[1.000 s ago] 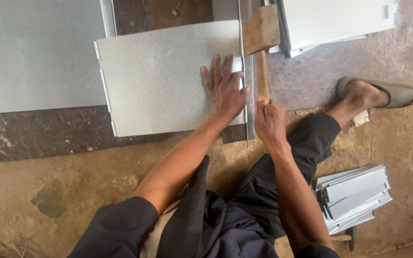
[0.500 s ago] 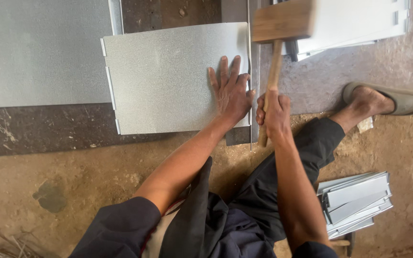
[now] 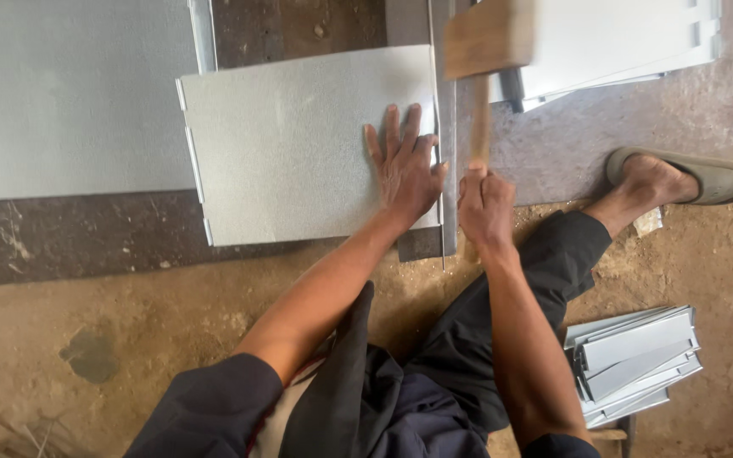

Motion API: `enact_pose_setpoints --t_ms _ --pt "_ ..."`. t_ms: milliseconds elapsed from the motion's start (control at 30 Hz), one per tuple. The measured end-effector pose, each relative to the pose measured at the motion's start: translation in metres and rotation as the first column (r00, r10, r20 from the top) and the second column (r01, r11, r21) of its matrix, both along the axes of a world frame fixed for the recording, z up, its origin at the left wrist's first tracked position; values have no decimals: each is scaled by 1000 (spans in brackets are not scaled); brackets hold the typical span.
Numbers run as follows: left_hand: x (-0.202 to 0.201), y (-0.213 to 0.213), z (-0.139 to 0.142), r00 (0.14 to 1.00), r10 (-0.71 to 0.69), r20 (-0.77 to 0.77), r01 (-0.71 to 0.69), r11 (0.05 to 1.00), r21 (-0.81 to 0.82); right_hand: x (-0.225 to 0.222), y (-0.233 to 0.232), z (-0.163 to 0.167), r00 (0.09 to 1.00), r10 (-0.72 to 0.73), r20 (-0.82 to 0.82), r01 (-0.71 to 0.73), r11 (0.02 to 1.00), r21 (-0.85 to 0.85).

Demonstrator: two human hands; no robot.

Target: The person sits on the floor and repeatedly places a metal strip along the edge of a rectangular metal panel, then uses a wooden mallet to tap the strip into place. After each panel is finished, it is set aside and a new one is brought into position.

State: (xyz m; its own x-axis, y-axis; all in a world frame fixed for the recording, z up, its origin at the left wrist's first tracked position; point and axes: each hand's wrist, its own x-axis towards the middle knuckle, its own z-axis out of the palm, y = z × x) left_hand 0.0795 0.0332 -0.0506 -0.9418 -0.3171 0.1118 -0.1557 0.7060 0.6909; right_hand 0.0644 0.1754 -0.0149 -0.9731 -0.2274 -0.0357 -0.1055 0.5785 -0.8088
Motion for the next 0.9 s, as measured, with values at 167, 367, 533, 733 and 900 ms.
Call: enact_pose_setpoints --t_ms 167,367,533,733,900 --pt "-2 1 0 1000 2 6 -2 1000 7 -7 6 -3 969 81 -233 -25 972 235" --pt "-13 -33 8 940 -227 254 251 966 -64 30 27 -1 999 -9 -46 17 985 171" --pt "-48 -65 19 844 -312 437 433 877 -211 74 31 15 995 -75 69 63 984 168" --pt "-53 -60 26 822 -287 491 462 841 -282 89 19 44 979 23 -204 9 988 153" --pt "-54 -58 23 831 -270 487 443 850 -285 83 18 41 989 113 -99 -62 907 417"
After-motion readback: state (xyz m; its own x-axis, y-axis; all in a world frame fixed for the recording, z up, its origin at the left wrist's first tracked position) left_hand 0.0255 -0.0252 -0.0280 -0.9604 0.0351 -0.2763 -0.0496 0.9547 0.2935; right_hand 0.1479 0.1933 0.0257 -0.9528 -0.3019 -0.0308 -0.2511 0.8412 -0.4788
